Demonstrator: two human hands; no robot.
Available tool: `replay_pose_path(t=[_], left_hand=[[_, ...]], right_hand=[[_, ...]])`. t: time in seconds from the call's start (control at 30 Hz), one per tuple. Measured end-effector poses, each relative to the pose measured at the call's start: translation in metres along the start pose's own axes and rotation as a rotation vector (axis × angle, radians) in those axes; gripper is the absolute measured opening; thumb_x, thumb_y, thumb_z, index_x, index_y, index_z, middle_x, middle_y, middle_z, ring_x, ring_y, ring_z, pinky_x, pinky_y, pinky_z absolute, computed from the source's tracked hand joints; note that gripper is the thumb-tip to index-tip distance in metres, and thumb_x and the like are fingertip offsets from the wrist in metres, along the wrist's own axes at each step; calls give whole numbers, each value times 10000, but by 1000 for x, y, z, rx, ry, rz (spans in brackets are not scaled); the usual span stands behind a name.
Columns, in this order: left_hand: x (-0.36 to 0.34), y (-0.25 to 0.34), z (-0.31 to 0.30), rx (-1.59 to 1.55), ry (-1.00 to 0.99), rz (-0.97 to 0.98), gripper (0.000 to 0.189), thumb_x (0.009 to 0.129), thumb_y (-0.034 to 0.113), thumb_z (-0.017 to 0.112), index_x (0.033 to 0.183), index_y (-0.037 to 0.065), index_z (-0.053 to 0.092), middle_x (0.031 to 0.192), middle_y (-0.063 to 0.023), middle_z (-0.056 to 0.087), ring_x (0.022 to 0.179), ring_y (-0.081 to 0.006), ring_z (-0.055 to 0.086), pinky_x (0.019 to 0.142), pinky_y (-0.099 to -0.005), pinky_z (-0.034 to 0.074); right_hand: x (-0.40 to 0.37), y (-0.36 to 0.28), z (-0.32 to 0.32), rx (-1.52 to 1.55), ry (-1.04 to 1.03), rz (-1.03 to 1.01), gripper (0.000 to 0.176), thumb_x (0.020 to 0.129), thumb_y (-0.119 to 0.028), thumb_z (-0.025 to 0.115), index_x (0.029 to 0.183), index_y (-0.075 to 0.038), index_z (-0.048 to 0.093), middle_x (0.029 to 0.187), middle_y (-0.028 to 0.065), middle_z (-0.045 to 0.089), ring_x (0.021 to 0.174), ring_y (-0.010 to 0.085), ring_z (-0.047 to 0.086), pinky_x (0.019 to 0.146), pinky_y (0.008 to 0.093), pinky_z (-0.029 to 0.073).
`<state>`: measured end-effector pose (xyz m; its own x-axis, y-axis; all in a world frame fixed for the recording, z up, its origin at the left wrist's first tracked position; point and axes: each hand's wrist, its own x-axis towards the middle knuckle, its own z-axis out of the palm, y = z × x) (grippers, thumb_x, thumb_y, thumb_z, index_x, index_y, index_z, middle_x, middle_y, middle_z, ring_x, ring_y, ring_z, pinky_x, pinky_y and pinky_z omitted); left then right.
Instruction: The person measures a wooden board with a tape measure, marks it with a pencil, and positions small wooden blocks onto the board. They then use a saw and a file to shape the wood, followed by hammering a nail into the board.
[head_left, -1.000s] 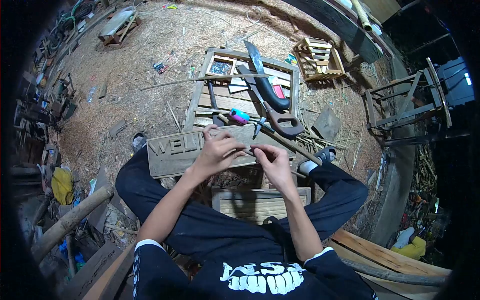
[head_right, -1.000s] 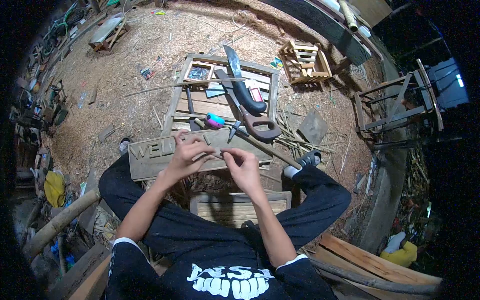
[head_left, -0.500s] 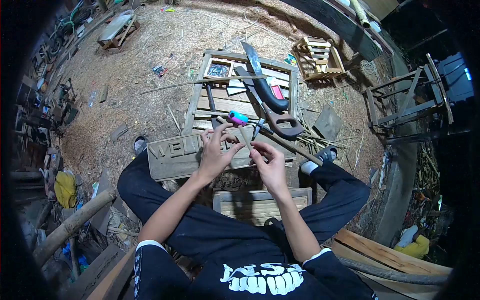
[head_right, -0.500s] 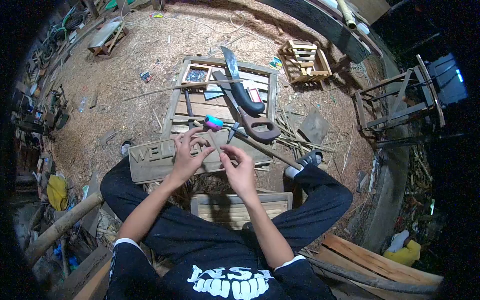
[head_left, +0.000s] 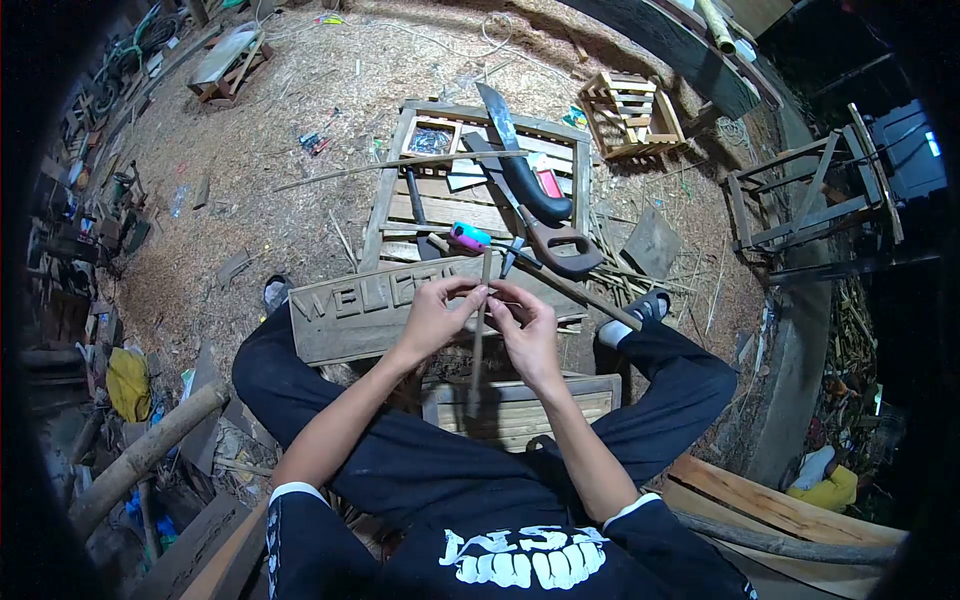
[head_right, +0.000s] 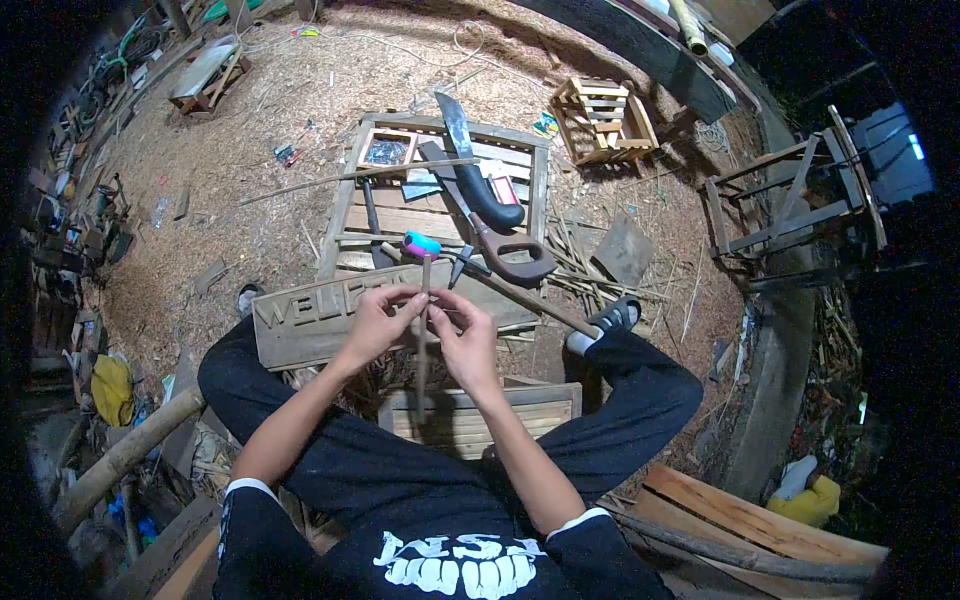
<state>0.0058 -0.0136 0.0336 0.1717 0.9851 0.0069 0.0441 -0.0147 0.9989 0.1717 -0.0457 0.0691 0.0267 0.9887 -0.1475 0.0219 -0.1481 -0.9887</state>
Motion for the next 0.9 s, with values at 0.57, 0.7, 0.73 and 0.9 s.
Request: replay_pose_path(t=[0.57,0.7,0.73,0.9], left_hand=[[-2,42,2,633,163,275,222,1000,185,687,1156,52,772,1090,-118,763,1028,-297,679,979,-420,441],[-14,17,15,981,210,284,186,976,136,697,1131,46,750,1053,-130,718,1009,-332,641,957,-440,419],[-19,12,20,996,210,283,186,976,136,697,1131,46,750,1053,-130,718,1009,-332,641,957,-440,419],[-39,-14,37,1080,184,214,200,979,126,666,1155,54,729,1010,-135,648,987,-333,617,915,-460,427]], right_hand=[[26,35,-134,-1127,-41,-404,527,914,-114,724,1407,-34,555,1164,188,624,1125,396,603,979,502,483],[20,21,-100,-874,-26,-384,413,962,-91,680,1356,-19,576,1062,202,643,1043,404,638,894,501,545],[25,18,-90,-796,-29,-323,371,968,-85,671,1322,-10,588,1063,209,641,1048,413,640,894,509,543],[57,32,-50,-712,32,-281,366,964,-72,689,1315,-12,605,1161,225,626,1110,426,612,956,508,513]])
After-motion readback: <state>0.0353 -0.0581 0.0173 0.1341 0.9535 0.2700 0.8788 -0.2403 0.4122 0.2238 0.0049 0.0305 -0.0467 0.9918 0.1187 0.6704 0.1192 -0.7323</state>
